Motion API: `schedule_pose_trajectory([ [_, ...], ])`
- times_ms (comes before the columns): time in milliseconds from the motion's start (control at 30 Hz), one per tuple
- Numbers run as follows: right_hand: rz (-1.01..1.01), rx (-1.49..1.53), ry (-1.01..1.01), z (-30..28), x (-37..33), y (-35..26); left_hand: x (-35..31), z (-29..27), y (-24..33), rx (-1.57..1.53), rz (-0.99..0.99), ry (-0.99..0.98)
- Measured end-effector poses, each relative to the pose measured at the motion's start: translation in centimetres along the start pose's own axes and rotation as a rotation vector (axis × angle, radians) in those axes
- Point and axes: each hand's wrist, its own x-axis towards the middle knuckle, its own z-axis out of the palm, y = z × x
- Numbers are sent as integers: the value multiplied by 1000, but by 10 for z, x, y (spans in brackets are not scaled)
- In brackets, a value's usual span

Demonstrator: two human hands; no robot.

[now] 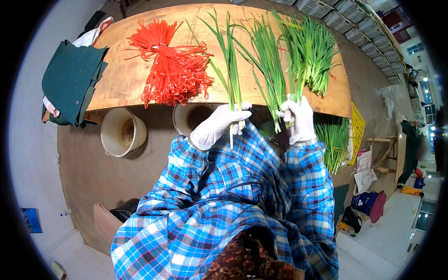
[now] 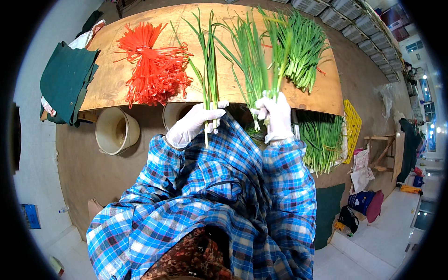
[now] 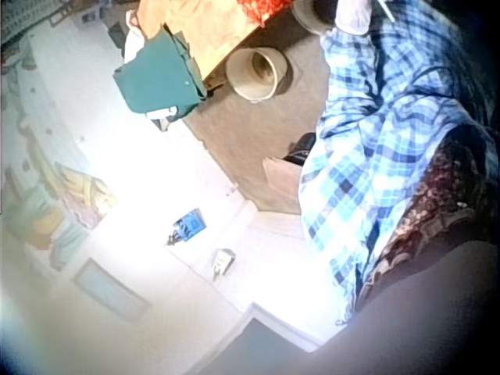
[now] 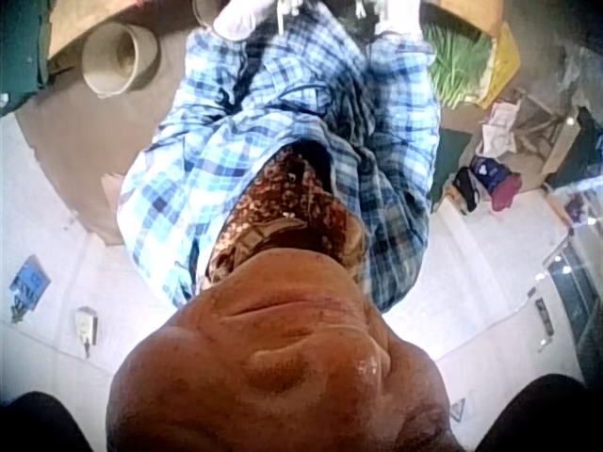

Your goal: The person bundles green onions by hand using red ties. They gather bunches of onions from a pile, wrap a red tie around the stems, and place the finished bundles into a plastic crate.

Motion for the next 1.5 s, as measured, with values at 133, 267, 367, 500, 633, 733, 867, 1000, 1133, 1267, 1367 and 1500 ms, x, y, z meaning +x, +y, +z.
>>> schedule_pose_trajectory([
  [133, 35, -36, -21, -20, -30, -5, 8, -9, -9, -65, 6, 35],
  [267, -89, -636, -228, -82, -56, 43, 14, -10, -12, -158, 69, 6],
  [367, -436, -1209, -227, -125, -64, 98, 13, -6, -6, -195, 82, -5],
  [500, 388, -1678, -147, -141, -44, 123, 14, 4, 1, -241, 34, 45],
  [633, 693, -1724, -227, -154, -32, 152, 10, 13, 11, -175, 23, 85],
  [733, 561, -1743, -260, -129, -39, 131, 14, 16, 9, -57, -7, 116],
  [867, 80, -1626, -160, -119, -26, 111, 24, 27, -14, -2, -34, 166],
  [1000, 353, -454, -131, -74, -34, 59, 39, 48, -33, -54, -83, 232],
  [1133, 248, -419, -50, -46, -35, 60, 52, 67, -38, -175, -13, 132],
  [1267, 215, -316, -59, -49, -39, 64, 65, 61, -47, -145, -32, 160],
  [1367, 202, -508, 1, -68, -40, 83, 56, 53, -45, -73, -7, 205],
  [1500, 440, -1741, -196, -143, -20, 169, 50, 51, -37, -23, -22, 186],
])
